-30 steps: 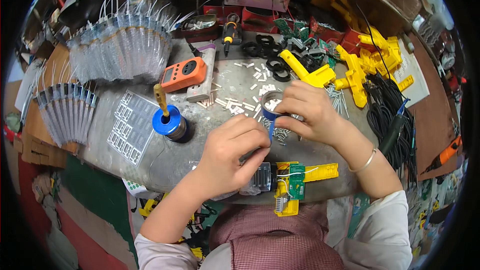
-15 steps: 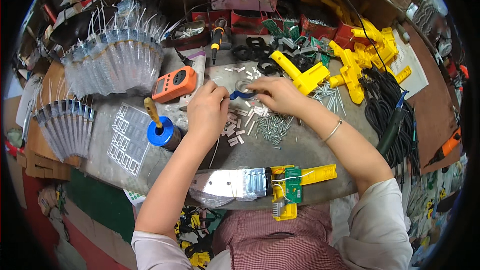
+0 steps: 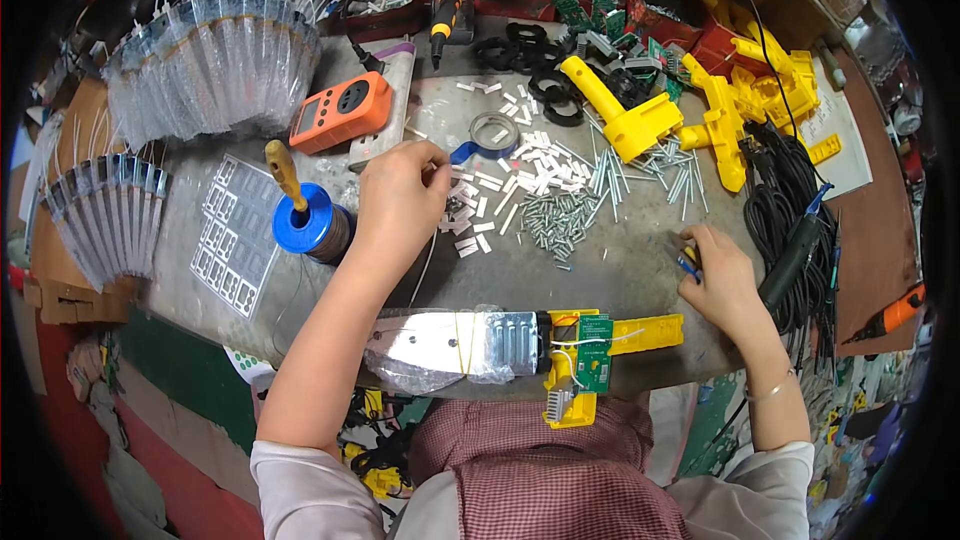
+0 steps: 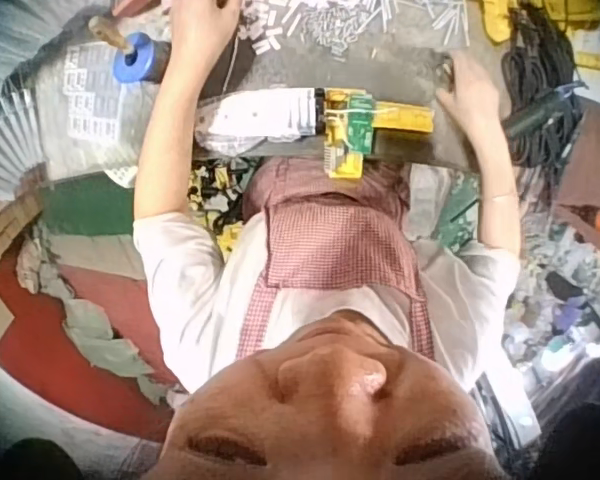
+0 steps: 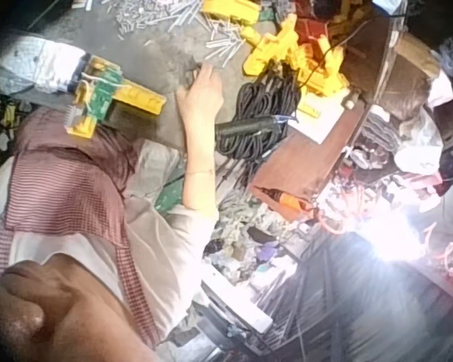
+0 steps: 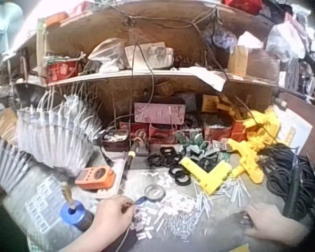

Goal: Assembling the internal components of a yellow handheld device, including soldering wires to a circuit board and using a heat gun.

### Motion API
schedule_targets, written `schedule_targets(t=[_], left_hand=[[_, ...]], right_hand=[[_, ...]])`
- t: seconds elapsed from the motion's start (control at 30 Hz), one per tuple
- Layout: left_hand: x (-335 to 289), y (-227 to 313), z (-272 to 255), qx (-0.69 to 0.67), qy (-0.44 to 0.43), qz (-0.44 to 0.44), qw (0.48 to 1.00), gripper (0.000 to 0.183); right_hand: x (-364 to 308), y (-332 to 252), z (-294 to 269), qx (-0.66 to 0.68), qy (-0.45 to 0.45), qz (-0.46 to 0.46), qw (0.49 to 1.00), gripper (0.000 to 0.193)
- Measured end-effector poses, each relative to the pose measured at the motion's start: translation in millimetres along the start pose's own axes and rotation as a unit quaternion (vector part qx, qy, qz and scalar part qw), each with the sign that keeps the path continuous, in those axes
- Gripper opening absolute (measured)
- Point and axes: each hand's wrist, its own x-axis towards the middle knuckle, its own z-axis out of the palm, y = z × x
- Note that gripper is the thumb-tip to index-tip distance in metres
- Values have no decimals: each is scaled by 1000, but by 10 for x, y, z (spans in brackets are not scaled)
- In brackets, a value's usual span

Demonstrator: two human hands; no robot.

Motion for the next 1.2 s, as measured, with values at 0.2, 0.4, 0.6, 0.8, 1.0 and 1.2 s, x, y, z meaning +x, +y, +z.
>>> schedule_targets(t=[0.2,0.4,0.6,0.8,1.0,1.2], left_hand=[[-31,-18,28,-24,-19,-55,998,8],[-8,-91,23,29,19,14,999,12],[-25,-40,28,89,33,7,995,10],[-28,-33,12,90,29,-2,996,9],[-31,-31,5,78,28,-2,997,9],[-19,-30,-50,83,37,12,996,10]], right_hand=[[565,-386,-202,97,75,-128,984,23],[1614,-1301,-129,-36,138,-358,923,31],[2079,-1673,-163,-175,-30,-370,912,33],[2205,-1803,-142,-201,-48,-389,898,32],[2161,-1897,-124,-203,-57,-379,901,31],[1956,-1614,-250,-131,18,-328,935,26]])
